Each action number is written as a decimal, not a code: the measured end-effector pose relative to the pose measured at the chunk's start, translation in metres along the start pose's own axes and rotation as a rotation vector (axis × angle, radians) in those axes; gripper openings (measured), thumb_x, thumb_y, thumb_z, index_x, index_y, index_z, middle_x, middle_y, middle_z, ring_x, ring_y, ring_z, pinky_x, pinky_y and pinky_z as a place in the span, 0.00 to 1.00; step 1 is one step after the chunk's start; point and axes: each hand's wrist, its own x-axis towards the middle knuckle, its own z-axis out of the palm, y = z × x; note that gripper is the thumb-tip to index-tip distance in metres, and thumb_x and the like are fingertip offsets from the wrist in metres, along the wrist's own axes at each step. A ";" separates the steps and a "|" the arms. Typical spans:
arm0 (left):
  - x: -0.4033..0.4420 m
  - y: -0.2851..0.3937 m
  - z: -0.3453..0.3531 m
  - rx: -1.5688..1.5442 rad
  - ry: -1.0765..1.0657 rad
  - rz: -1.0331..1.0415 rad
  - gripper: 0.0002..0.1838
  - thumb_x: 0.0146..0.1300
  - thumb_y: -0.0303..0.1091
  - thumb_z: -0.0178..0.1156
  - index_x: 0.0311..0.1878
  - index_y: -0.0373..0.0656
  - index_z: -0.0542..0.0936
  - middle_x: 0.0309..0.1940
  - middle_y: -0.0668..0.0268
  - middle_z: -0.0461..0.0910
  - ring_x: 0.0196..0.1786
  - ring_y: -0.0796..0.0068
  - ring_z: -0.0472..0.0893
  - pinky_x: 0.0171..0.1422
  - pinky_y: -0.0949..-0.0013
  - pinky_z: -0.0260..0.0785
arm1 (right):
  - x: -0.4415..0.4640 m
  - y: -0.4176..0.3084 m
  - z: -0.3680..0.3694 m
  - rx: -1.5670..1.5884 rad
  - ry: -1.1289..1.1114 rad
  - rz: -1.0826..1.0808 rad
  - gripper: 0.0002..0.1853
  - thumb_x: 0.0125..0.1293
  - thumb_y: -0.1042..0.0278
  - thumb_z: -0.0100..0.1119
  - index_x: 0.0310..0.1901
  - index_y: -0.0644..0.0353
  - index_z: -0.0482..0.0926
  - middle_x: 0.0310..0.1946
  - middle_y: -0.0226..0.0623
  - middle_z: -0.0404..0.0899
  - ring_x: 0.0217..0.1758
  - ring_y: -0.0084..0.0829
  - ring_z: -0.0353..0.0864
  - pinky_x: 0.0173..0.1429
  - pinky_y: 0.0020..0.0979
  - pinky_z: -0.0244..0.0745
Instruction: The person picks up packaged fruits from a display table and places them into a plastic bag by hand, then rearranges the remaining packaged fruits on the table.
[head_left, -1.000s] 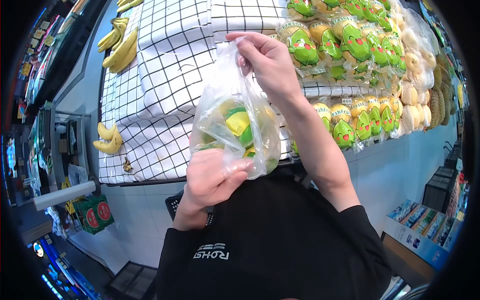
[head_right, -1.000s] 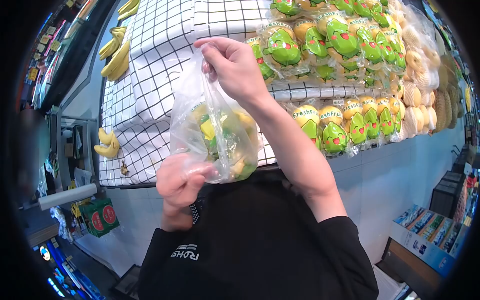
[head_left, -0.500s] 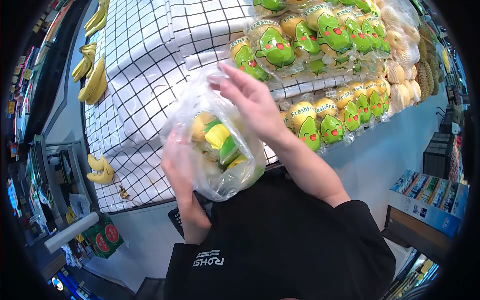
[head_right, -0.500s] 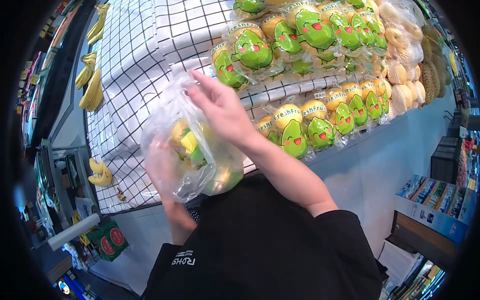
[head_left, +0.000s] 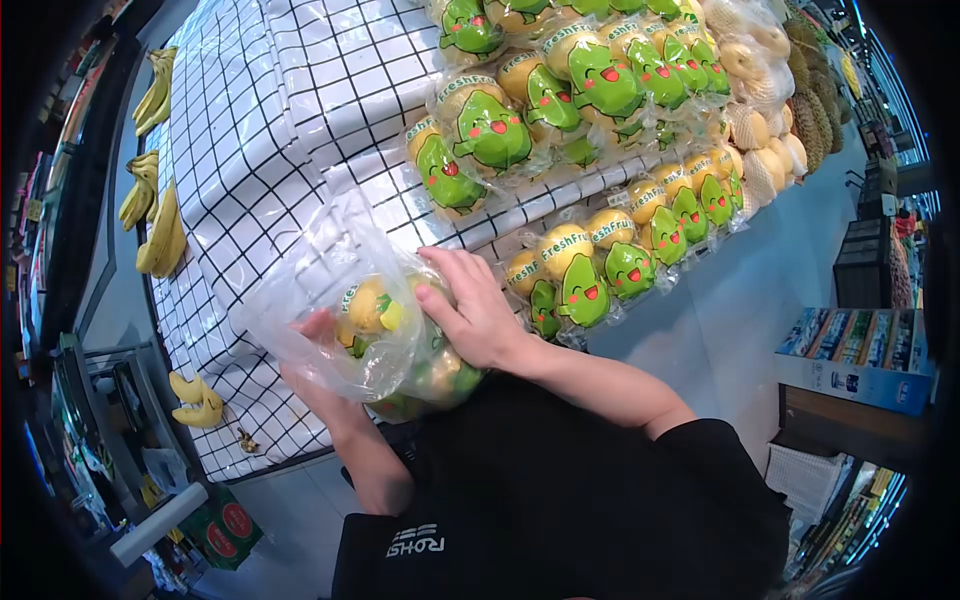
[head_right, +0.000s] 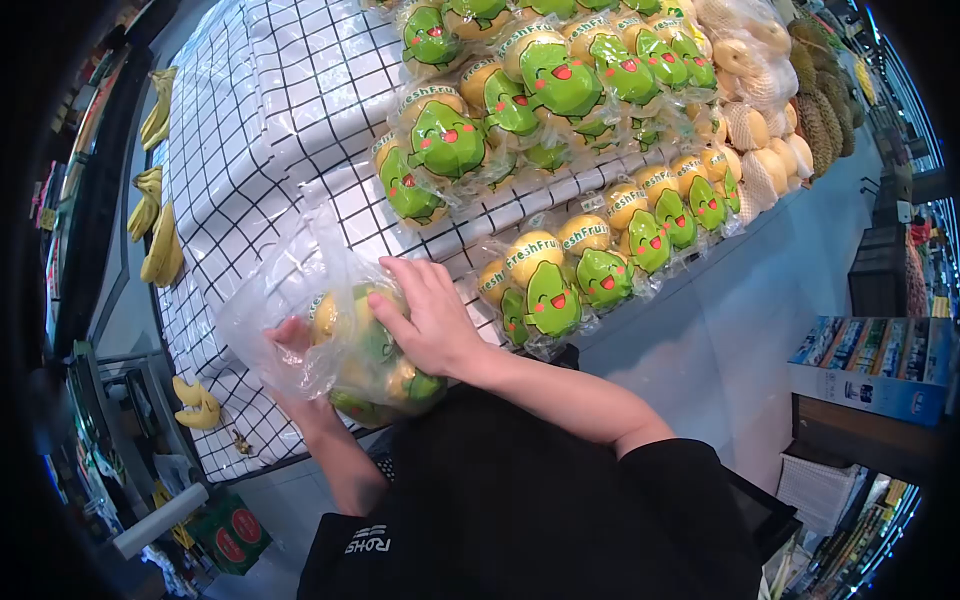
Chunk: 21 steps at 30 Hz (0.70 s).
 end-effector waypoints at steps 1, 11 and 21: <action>-0.002 0.002 -0.001 -0.003 -0.007 0.004 0.15 0.72 0.39 0.54 0.38 0.33 0.75 0.38 0.55 0.78 0.45 0.64 0.79 0.56 0.61 0.74 | -0.001 -0.003 0.002 -0.001 0.007 -0.004 0.29 0.71 0.51 0.52 0.63 0.67 0.69 0.55 0.51 0.73 0.61 0.50 0.68 0.66 0.44 0.62; 0.018 0.014 -0.020 0.203 0.068 0.145 0.17 0.75 0.41 0.52 0.47 0.34 0.78 0.38 0.60 0.82 0.39 0.72 0.81 0.46 0.69 0.74 | 0.013 -0.010 0.016 -0.078 -0.149 0.070 0.23 0.72 0.58 0.48 0.63 0.63 0.71 0.52 0.49 0.76 0.54 0.48 0.71 0.63 0.41 0.65; 0.017 -0.006 -0.034 0.475 -0.289 0.225 0.14 0.73 0.33 0.55 0.52 0.32 0.79 0.46 0.58 0.82 0.48 0.71 0.81 0.57 0.66 0.73 | -0.018 0.010 -0.009 0.131 -0.106 -0.190 0.34 0.73 0.49 0.50 0.73 0.63 0.60 0.72 0.59 0.56 0.75 0.55 0.56 0.76 0.45 0.52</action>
